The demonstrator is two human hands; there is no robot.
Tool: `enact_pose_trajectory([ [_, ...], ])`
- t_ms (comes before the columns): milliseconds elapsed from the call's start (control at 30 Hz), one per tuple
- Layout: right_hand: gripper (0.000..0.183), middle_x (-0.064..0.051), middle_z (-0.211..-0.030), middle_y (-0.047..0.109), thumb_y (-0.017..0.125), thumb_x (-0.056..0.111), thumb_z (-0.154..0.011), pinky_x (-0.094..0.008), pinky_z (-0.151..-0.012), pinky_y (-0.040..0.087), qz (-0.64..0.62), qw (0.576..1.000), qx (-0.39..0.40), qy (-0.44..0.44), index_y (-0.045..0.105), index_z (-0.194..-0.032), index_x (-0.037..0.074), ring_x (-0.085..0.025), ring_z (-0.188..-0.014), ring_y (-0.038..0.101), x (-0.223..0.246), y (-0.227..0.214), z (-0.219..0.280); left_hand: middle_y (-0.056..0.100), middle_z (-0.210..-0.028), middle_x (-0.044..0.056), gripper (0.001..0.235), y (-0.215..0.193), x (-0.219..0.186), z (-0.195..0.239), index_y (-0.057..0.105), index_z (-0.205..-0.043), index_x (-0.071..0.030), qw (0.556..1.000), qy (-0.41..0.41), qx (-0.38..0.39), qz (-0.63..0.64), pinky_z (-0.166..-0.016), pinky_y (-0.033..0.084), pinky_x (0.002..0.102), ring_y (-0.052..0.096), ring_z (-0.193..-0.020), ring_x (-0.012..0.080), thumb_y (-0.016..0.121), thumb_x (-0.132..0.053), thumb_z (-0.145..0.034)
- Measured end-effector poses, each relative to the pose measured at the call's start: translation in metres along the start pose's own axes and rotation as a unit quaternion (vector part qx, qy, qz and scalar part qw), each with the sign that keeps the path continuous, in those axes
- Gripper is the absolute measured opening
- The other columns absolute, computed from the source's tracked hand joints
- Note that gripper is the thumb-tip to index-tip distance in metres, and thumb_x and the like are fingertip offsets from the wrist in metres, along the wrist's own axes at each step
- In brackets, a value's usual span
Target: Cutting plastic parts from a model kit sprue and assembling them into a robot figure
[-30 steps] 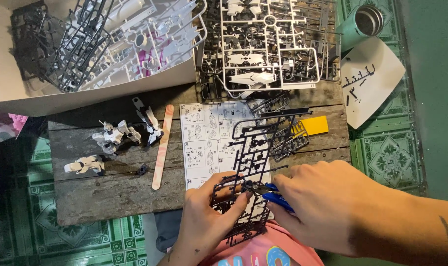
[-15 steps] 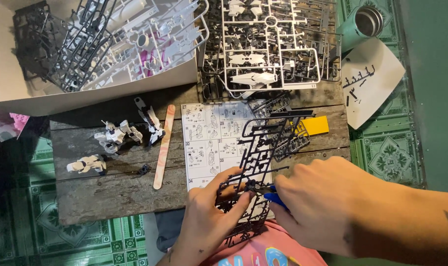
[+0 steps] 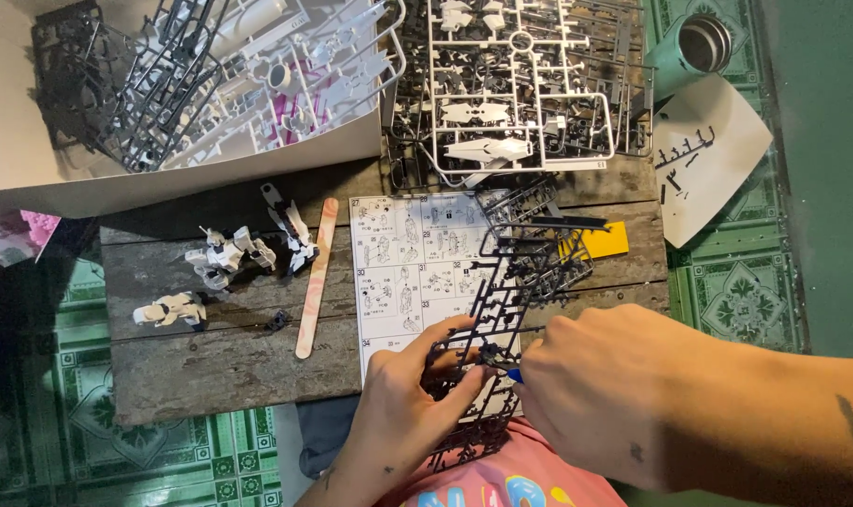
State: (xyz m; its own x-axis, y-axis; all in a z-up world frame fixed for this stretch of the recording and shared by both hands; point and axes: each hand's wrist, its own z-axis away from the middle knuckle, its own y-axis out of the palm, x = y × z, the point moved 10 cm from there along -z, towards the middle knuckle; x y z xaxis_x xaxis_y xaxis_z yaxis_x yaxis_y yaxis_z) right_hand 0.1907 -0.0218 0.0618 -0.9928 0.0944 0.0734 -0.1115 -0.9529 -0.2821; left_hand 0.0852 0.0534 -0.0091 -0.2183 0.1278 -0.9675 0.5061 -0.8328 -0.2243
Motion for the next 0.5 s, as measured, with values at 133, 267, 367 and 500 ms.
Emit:
enact_pose_trajectory([
  [133, 0.033, -0.009, -0.087, 0.075, 0.044, 0.023, -0.106, -0.056, -0.061, 0.059, 0.024, 0.999, 0.005, -0.026, 0.075, -0.094, 0.020, -0.042, -0.072, 0.074, 0.001, 0.004, 0.000, 0.094, -0.096, 0.003, 0.051, 0.004, 0.011, 0.000, 0.075, -0.142, -0.018, 0.998, -0.047, 0.007, 0.036, -0.085, 0.069, 0.023, 0.091, -0.093, 0.0066, 0.088, -0.022, -0.092],
  [267, 0.055, -0.007, -0.086, 0.076, 0.037, 0.054, -0.116, -0.060, -0.071, 0.059, -0.022, 0.999, -0.035, 0.022, 0.072, -0.087, 0.024, -0.046, -0.076, 0.073, -0.015, 0.005, 0.009, 0.094, -0.097, 0.001, 0.055, -0.005, 0.007, -0.003, 0.076, -0.144, -0.017, 0.996, -0.074, 0.014, 0.047, -0.089, 0.071, 0.027, 0.088, -0.089, 0.0071, 0.087, -0.025, -0.091],
  [367, 0.055, -0.001, -0.090, 0.072, 0.041, 0.069, -0.122, -0.059, -0.081, 0.054, -0.070, 0.997, -0.031, -0.017, 0.065, -0.094, 0.028, -0.035, -0.082, 0.071, -0.021, 0.015, 0.010, 0.095, -0.091, 0.005, 0.046, 0.000, 0.019, 0.000, 0.081, -0.140, -0.014, 0.976, -0.172, 0.046, 0.128, -0.080, 0.072, 0.027, 0.091, -0.082, 0.0106, 0.084, -0.025, -0.095],
  [500, 0.041, -0.014, -0.095, 0.086, 0.047, 0.041, -0.116, -0.040, -0.081, 0.063, -0.529, 0.843, 0.029, -0.098, 0.073, -0.112, 0.009, -0.028, -0.082, 0.080, -0.006, 0.041, -0.010, 0.077, -0.083, 0.010, 0.035, -0.016, 0.022, -0.001, 0.078, -0.116, -0.002, 0.953, -0.141, -0.047, 0.262, -0.060, 0.067, 0.034, 0.079, -0.071, 0.0230, 0.076, -0.033, -0.101],
])
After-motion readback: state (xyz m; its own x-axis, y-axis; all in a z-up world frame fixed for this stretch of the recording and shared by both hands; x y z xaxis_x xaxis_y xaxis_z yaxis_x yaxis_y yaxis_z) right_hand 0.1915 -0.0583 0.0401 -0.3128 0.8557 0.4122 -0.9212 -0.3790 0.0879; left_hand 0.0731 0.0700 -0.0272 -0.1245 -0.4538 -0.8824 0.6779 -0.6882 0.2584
